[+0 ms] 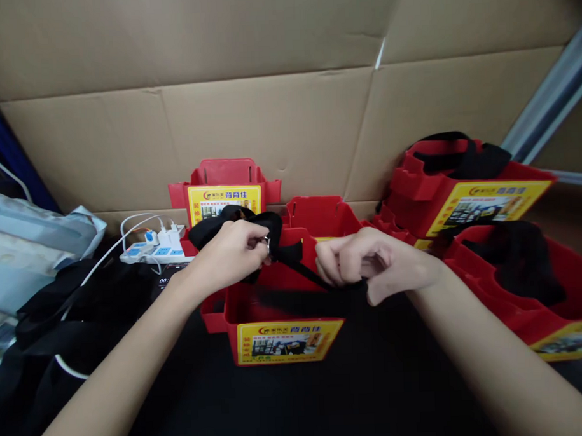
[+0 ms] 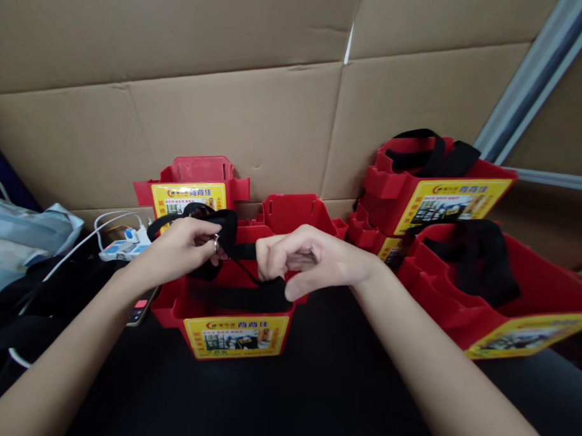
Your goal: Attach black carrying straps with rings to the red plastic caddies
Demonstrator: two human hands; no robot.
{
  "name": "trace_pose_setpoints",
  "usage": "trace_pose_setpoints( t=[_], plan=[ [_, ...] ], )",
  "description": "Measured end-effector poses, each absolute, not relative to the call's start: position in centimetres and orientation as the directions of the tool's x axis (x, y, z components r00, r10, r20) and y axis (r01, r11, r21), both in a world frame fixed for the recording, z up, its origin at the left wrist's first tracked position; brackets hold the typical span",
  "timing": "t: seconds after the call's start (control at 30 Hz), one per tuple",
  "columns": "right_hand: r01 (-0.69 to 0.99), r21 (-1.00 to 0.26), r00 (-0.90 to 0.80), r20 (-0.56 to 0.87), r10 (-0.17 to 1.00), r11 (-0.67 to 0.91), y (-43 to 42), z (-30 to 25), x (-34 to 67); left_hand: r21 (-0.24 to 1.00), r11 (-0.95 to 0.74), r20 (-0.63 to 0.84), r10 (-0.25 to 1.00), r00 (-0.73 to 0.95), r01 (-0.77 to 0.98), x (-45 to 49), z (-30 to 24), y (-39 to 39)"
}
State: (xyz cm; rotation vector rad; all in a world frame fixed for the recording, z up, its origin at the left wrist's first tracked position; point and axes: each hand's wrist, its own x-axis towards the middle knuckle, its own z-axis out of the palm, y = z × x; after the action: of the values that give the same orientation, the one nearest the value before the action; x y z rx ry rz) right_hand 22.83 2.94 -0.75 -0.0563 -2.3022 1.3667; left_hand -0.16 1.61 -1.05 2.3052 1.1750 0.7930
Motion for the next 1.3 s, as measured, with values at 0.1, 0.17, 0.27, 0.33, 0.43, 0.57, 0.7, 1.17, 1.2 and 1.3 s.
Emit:
trace_pose_setpoints(
  t=[0.1,0.17,0.27,0.33,0.43,0.57,0.7,1.17,1.2,1.3],
  plan=[
    [-0.100,-0.836,-0.961,0.222,0.166,0.540,2.9,-0.1,23.7,0.674,-0.478,0.157,0.837,0.524,0.563,-0.4,-1.1,1.6],
    [-0.048,-0.775,-0.925,0.273,0.265,0.630,2.4,0.2,23.6,0.643,-0.480,0.142,0.840,0.523,0.596,-0.4,-1.1,1.3],
    [0.173,-0.518,-0.745,0.488,0.455,0.838,1.6,0.1,22.4,0.519,-0.569,0.207,0.807,0.552,0.637,0.0,-1.0,0.5],
    [0.310,-0.338,-0.732,0.511,0.450,0.889,1.3,-0.1,21.6,0.446,-0.627,0.249,0.772,0.584,0.639,0.2,-1.0,-0.1],
    [0.362,-0.218,-0.740,0.524,0.421,0.907,1.4,-0.4,21.1,0.402,-0.666,0.264,0.742,0.617,0.629,0.4,-0.7,-0.6],
    [0.467,-0.153,-0.636,0.626,0.452,0.871,1.8,-0.5,21.4,0.335,-0.726,0.171,0.673,0.719,0.600,0.1,-0.1,-1.1],
    [0.591,-0.105,-0.578,0.637,0.511,0.800,1.4,-0.8,21.0,0.256,-0.725,0.143,0.683,0.717,0.639,-0.2,0.0,-1.3],
    [0.475,-0.207,-0.751,0.412,0.516,0.855,1.0,-0.6,20.6,0.120,-0.848,0.510,0.499,0.701,0.516,-0.7,0.4,-0.7],
    [0.456,-0.224,-0.756,0.413,0.508,0.861,0.9,-0.6,20.6,0.110,-0.853,0.502,0.491,0.712,0.511,-0.7,0.3,-0.6],
    [0.459,-0.242,-0.752,0.407,0.518,0.855,0.8,-0.5,20.7,0.113,-0.799,0.549,0.545,0.633,0.590,-1.2,0.3,0.0]
  ],
)
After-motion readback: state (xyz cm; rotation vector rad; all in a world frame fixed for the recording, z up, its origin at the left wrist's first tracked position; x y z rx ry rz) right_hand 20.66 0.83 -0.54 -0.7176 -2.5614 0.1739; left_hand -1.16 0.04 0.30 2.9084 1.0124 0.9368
